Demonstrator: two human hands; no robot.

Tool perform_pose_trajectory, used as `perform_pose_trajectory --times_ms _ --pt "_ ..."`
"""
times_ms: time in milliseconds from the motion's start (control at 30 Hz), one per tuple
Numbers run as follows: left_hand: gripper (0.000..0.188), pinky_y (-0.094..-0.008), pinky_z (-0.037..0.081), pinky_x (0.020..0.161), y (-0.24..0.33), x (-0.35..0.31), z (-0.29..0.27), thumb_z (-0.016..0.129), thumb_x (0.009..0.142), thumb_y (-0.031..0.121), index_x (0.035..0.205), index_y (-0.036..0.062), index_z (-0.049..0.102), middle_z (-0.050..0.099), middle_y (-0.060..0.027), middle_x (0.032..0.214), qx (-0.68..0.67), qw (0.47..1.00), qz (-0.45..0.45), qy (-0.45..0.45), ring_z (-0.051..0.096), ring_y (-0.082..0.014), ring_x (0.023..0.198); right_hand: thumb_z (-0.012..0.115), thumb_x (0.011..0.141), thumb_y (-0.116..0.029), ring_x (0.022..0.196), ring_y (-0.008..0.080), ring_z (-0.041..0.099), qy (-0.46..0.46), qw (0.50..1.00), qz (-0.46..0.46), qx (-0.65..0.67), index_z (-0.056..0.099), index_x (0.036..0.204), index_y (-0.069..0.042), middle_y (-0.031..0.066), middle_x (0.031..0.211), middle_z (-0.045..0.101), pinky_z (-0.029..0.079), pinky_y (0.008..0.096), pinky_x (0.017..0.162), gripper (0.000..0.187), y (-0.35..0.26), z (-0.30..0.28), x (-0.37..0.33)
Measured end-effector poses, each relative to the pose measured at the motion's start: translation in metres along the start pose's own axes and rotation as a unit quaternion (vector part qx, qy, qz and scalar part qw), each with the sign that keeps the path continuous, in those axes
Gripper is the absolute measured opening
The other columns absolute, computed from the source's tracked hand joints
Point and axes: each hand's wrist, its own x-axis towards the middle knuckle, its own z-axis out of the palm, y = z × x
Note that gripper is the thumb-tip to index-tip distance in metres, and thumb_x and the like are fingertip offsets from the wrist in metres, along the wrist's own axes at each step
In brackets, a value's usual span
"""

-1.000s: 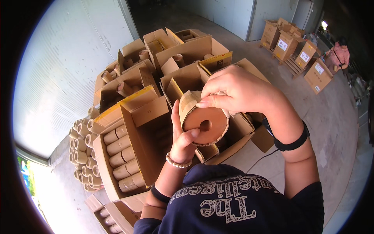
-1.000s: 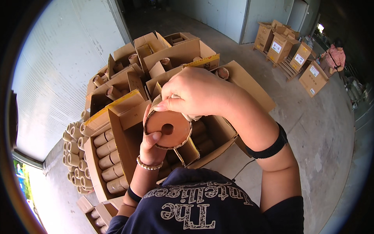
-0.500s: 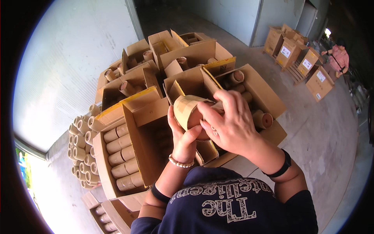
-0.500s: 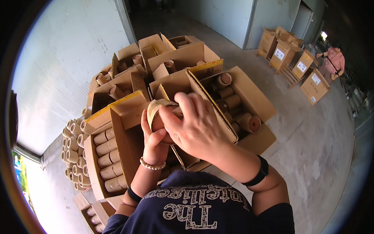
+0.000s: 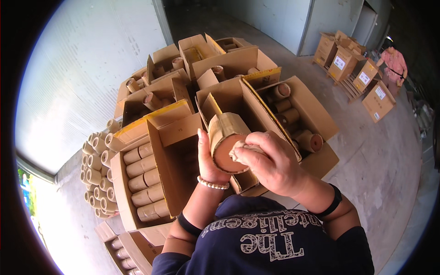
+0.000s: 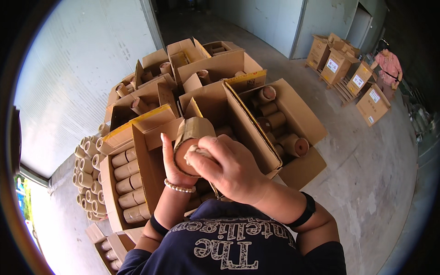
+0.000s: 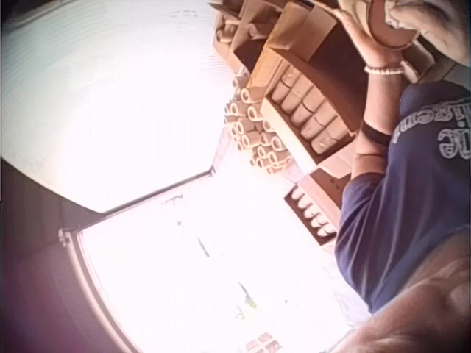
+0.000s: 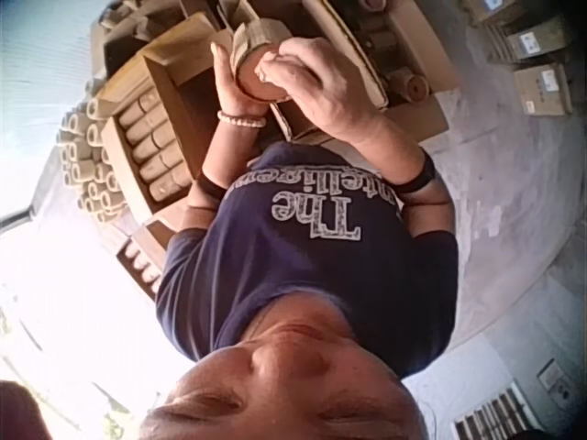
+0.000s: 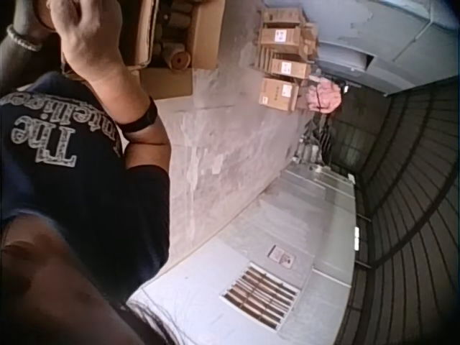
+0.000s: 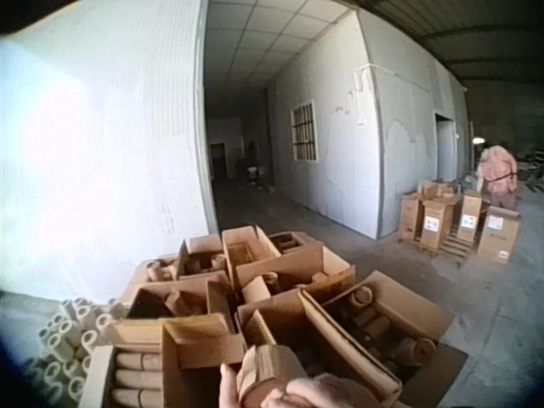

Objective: The recorder wipes wooden cylindrical components with a cloth and packs them into cardboard shipping boxes.

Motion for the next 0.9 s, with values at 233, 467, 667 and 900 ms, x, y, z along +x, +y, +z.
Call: perform_pose_trajectory --times_ms 233,467,667,900 --pt "0.04 -0.0346 0.048 0.081 -0.007 0.005 -0.002 0.045 0.089 0.036 0.107 0.0018 0.054 0.062 -0.0131 0.097 -0.017 0.999 -0.005 -0.042 0.06 -0.0234 0.087 0.061 0.071 -0.009 0.073 0.021 0.056 -0.04 0.997 0.027 -0.052 0.061 0.096 -0.005 0.0086 0.091 0.05 0.048 0.0305 0.058 0.025 -0.008 0.014 0.007" --pt "0.038 -0.0389 0.048 0.083 0.0 0.009 -0.013 0.055 0.082 0.021 0.116 0.0085 0.042 0.054 -0.0111 0.106 0.027 0.996 0.074 0.049 0.056 -0.0245 0.095 0.061 0.073 -0.006 0.063 0.0221 0.056 0.016 0.987 0.116 -0.109 0.056 0.097 -0.008 0.0073 0.082 0.047 0.048 0.0318 0.052 0.025 0.002 0.005 -0.007" --pt "0.05 -0.0405 0.045 0.088 0.007 0.011 -0.013 0.055 0.08 0.023 0.124 0.0073 0.037 0.052 -0.013 0.113 0.042 0.991 0.128 0.008 0.054 -0.0264 0.102 0.062 0.071 -0.005 0.061 0.0263 0.056 -0.077 0.973 0.213 -0.043 0.053 0.087 -0.006 0.0106 0.082 0.048 0.048 0.0353 0.053 0.019 -0.002 0.009 -0.026" --pt "0.071 -0.0457 0.037 0.097 0.001 0.014 -0.022 0.06 0.074 0.048 0.129 0.0072 0.04 0.049 -0.0139 0.124 -0.002 0.998 0.03 -0.058 0.047 -0.0312 0.113 0.062 0.07 0.0 0.063 0.0281 0.056 0.029 0.984 0.178 -0.007 0.053 0.095 -0.004 0.0114 0.083 0.049 0.046 0.0359 0.054 0.027 0.009 0.006 -0.017"
